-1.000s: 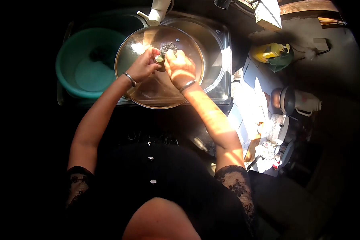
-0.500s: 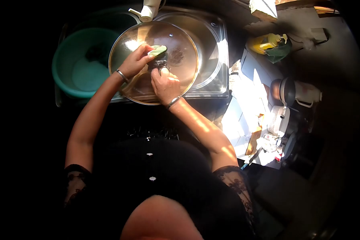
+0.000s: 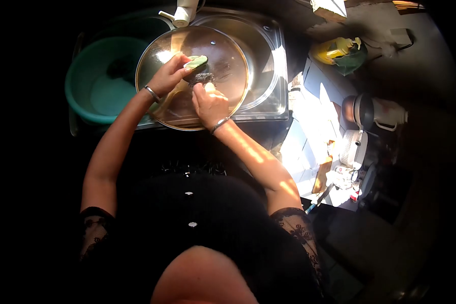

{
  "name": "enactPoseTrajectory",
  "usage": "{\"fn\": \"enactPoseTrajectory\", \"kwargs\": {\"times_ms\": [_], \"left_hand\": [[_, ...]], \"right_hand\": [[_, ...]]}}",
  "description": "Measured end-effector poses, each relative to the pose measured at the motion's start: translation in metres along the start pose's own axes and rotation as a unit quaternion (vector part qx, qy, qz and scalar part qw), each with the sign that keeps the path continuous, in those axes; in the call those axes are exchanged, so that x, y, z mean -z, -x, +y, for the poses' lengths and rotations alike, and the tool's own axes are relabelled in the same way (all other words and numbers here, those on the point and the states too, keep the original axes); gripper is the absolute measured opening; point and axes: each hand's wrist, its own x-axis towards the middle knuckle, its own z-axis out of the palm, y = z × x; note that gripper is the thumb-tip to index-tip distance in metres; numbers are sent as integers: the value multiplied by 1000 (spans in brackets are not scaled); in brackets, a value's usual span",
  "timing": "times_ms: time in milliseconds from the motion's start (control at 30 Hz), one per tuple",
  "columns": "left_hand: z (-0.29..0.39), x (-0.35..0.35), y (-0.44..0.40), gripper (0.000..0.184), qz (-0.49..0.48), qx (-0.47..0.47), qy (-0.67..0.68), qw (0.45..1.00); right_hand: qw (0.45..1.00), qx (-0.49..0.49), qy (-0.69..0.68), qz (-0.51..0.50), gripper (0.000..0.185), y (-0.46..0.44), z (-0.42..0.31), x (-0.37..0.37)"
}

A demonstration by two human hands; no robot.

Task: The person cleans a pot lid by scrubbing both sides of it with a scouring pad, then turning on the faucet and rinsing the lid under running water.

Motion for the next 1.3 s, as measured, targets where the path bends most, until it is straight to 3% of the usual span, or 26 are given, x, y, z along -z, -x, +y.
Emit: {"fn": "enactPoseTrajectory", "kwargs": {"times_ms": [100,167,233,333,400,467,567,600,667,767,800,867,900,933,1000,1067,1167,1300], "left_hand": [[-5,1,-2,25,0,-4,7,1000],[-7,0,-2,25,3,-7,7,1000],[-2,0,0,24,2,-14,10,1000],[-4,0,-1,23,4,-2,-10,1000],[-6,-4,0,23,14,-15,8,1000],[-1,-2,1,23,10,-13,17,1000],[9,-1,2,22,13,13,-2,1000],[11,-2,3,22,13,30,-11,999],[13,-3,5,25,6,31,-14,999],[4,-6,-1,30,23,-30,-51,998],[0,-9,1,32,34,-54,-66,996],[9,-12,1,37,39,-46,-123,991],[10,-13,2,38,41,-55,-154,986],[11,-13,2,38,43,-65,-184,980],[12,-13,3,40,46,-69,-189,979],[12,-14,2,40,48,-74,-193,977],[9,-14,3,40,56,-79,-210,973],[12,-14,2,40,53,-74,-207,974]], "right_hand": [[997,75,21,13,18,11,-17,-1],[996,32,42,68,15,-3,17,-2],[990,-119,68,32,15,-23,63,4],[988,-144,62,-6,17,-19,79,10],[997,-42,46,43,17,10,38,5],[998,56,-3,-41,16,32,-4,13],[1000,18,2,21,15,32,19,10],[994,-94,57,-8,15,23,35,14],[987,-153,18,54,16,17,84,14],[985,-163,45,38,17,35,68,13],[981,-183,44,-41,19,40,47,22],[995,-96,14,-9,20,60,31,19],[994,-106,33,-6,22,59,39,13],[982,-181,37,-43,23,47,51,14],[986,-152,70,15,23,33,116,-7],[962,-270,20,-20,24,-2,107,23],[968,-245,-33,43,29,-9,126,11],[884,-426,-172,83,39,-9,136,9]]}}
